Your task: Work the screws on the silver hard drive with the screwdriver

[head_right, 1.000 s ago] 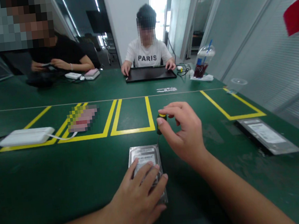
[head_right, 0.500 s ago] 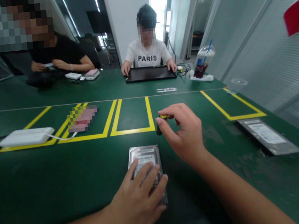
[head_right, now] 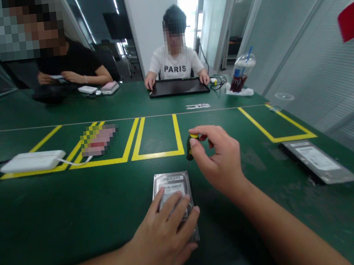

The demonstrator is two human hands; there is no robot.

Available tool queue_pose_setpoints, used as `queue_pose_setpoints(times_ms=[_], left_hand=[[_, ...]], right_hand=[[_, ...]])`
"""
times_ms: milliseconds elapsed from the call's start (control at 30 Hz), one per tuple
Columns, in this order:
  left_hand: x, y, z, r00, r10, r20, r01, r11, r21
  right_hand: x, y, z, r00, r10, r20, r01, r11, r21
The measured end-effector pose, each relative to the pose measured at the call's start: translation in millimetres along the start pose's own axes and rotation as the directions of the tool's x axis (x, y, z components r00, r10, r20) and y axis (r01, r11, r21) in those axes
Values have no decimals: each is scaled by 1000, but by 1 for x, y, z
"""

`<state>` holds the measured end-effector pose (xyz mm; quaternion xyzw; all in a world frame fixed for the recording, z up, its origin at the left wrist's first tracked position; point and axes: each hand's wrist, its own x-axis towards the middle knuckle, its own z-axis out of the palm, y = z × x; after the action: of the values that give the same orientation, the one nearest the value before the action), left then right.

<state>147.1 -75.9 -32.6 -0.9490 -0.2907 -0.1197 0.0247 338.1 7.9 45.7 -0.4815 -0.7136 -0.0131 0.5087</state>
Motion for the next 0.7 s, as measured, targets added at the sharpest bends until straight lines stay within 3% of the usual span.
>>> queue_pose_setpoints(times_ms=[200,367,567,700], left_hand=[[0,0,0,1000,2,24,-1,1000,-18],[0,0,-1,1000,13,28,-12,1000,-12],[0,0,0,1000,14,17,-14,1000,2],[0,0,1,1000,15,9,-15,1000,2]], right_hand=[[4,1,-1,997,-80,-13,80,997,2],[4,1,-2,1000,-28,13,28,1000,10],[6,1,-1,996,-87,-8,87,996,2],[5,2,-2,1000,-28,-1,28,999,-22]])
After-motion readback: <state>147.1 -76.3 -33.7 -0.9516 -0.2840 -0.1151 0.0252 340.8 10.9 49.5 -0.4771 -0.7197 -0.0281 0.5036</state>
